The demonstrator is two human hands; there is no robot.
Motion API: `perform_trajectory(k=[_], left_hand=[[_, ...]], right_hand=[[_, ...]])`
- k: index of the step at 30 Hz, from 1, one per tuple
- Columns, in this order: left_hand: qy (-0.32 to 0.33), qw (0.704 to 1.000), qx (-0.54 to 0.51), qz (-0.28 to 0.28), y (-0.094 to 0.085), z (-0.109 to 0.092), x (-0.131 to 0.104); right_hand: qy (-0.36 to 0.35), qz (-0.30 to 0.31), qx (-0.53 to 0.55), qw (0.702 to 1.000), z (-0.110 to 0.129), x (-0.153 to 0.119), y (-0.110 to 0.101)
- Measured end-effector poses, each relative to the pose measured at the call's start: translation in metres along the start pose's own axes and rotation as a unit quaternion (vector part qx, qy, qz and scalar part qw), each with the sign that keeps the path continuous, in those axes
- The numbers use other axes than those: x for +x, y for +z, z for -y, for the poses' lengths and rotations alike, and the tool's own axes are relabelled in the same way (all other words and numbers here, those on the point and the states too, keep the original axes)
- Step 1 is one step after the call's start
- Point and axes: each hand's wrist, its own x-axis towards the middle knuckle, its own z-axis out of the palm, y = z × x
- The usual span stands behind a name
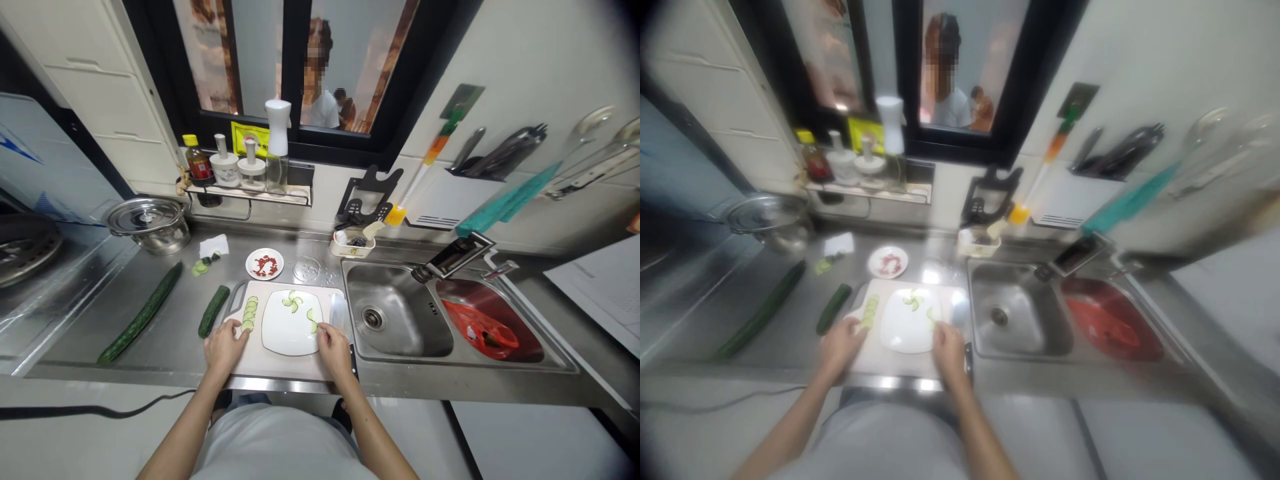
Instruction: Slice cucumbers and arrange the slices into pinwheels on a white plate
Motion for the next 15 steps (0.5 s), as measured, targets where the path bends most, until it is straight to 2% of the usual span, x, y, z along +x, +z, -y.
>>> perform_trajectory(k=[4,9,13,15], left_hand=[[0.005,1.0,-0.022,-0.013,0.007,0.002,0.001],[0.006,0.993,-0.114,-0.022,0.01,0.004,-0.003],[-0.011,0.978,-0.205,-0.025,0.001,0.0,-0.006],[-0.025,0.96,-0.277,-0.021,-0.007,-0.005,-0.005]], right_hand=[[0.002,0.007,0.002,1.0,-0.002,0.0,-0.001],[-0.005,0.0,0.011,1.0,-0.002,0.001,-0.001],[-0.017,-0.007,0.015,1.0,-0.002,0.003,0.0],[-0.021,-0.012,0.019,1.0,-0.002,0.005,0.001]])
